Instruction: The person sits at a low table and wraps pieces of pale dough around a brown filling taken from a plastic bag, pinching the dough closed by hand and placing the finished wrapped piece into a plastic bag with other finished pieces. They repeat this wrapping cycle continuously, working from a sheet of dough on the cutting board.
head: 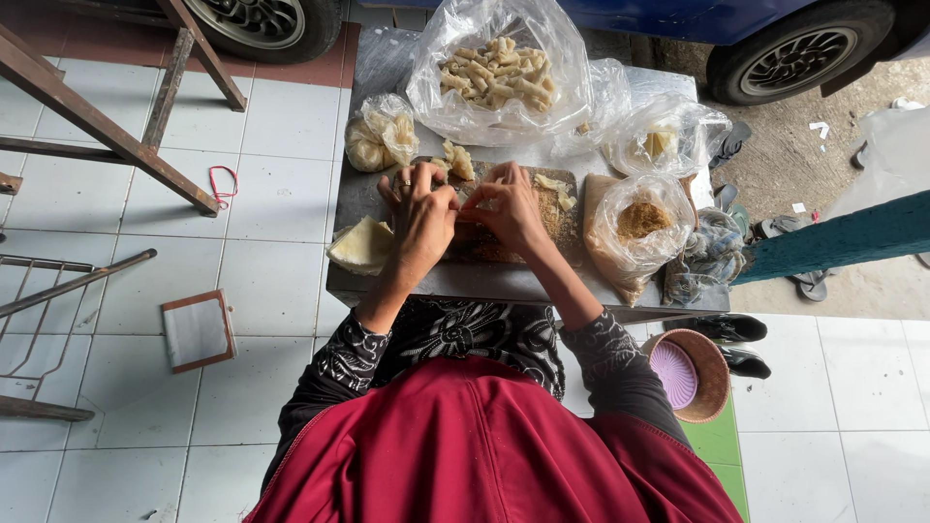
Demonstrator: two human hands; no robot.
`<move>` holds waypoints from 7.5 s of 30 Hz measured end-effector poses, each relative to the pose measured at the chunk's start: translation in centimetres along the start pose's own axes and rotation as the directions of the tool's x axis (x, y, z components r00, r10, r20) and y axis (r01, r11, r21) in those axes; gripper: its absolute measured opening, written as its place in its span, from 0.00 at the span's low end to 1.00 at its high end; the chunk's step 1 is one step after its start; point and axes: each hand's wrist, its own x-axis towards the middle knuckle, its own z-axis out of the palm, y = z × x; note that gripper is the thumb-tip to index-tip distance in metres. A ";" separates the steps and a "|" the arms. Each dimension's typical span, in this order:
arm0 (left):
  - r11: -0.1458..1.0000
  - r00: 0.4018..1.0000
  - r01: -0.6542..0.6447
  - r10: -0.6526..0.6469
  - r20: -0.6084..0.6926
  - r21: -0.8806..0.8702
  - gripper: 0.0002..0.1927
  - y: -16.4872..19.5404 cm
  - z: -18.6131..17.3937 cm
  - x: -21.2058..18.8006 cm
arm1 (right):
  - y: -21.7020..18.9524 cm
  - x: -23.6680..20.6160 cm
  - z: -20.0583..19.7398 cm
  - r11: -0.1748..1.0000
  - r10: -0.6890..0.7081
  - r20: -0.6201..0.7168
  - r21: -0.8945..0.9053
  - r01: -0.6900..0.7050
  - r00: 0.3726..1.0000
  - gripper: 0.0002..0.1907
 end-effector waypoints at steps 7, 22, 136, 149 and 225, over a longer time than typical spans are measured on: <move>0.965 0.978 -0.206 0.207 0.012 0.159 0.07 0.0 -0.2 -0.6 | -0.2 -1.9 -1.1 0.976 -0.192 -0.021 -0.112 0.189 0.981 0.11; 0.979 0.986 -0.160 0.151 0.076 0.128 0.01 -0.1 0.3 0.5 | -0.2 0.6 -0.4 0.982 0.160 0.066 -0.111 -0.152 0.985 0.13; 0.834 0.879 0.332 -0.443 -0.177 -0.441 0.13 -5.1 -8.0 -8.5 | -8.3 1.8 4.7 0.911 -0.403 0.182 0.176 0.374 0.897 0.09; 0.940 0.894 0.330 -0.342 -0.291 -0.091 0.22 -4.2 -6.5 -8.8 | -5.0 -0.5 4.5 0.981 -0.044 0.110 0.192 0.023 0.993 0.06; 0.025 0.812 0.197 -0.564 0.149 -0.980 0.08 3.2 -0.5 -10.8 | 0.8 -6.0 -3.2 0.436 0.372 -0.065 0.893 -0.112 0.926 0.04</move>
